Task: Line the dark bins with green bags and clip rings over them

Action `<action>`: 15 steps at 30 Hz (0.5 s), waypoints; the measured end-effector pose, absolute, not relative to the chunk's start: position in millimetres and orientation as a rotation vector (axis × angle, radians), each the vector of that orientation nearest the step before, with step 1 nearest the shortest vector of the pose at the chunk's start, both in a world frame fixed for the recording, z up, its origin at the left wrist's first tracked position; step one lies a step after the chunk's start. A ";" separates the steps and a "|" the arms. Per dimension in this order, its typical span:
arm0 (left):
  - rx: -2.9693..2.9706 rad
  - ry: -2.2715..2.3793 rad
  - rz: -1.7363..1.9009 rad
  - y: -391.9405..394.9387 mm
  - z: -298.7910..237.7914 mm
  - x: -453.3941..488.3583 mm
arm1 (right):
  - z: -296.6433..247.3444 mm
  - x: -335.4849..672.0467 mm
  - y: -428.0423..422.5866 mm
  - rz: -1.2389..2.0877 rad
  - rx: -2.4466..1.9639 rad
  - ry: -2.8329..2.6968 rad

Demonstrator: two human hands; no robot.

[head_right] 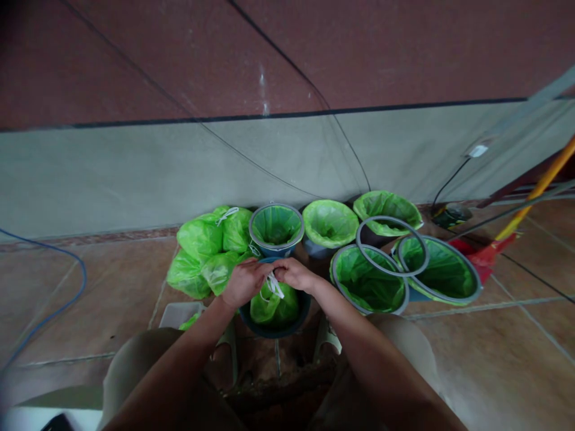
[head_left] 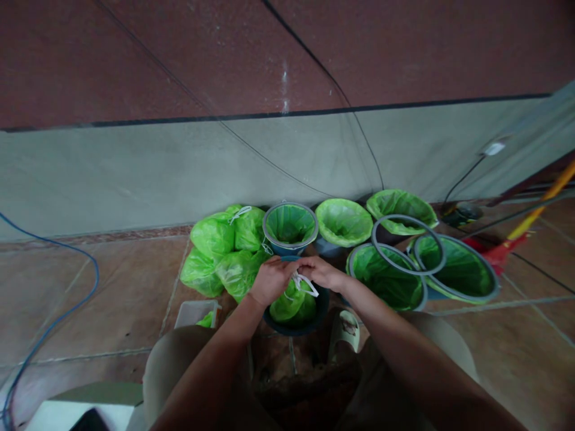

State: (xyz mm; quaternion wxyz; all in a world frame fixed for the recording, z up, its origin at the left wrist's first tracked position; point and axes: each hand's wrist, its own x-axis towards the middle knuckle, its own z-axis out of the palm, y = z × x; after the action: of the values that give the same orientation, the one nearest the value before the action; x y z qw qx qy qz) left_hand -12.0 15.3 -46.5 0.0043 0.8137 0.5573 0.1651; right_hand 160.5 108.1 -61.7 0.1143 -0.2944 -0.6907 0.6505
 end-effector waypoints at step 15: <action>2.483 1.831 0.974 12.7 -64.1 -10.8 | -50.1 154.4 105.3 1.335 -1.137 -2.069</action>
State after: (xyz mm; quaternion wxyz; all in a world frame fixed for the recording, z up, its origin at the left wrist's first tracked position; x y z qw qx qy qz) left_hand -10.8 12.7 -64.1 -0.0468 0.7666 0.5654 0.3006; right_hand 154.4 105.3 -50.1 0.2131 -0.4097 -0.7453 0.4809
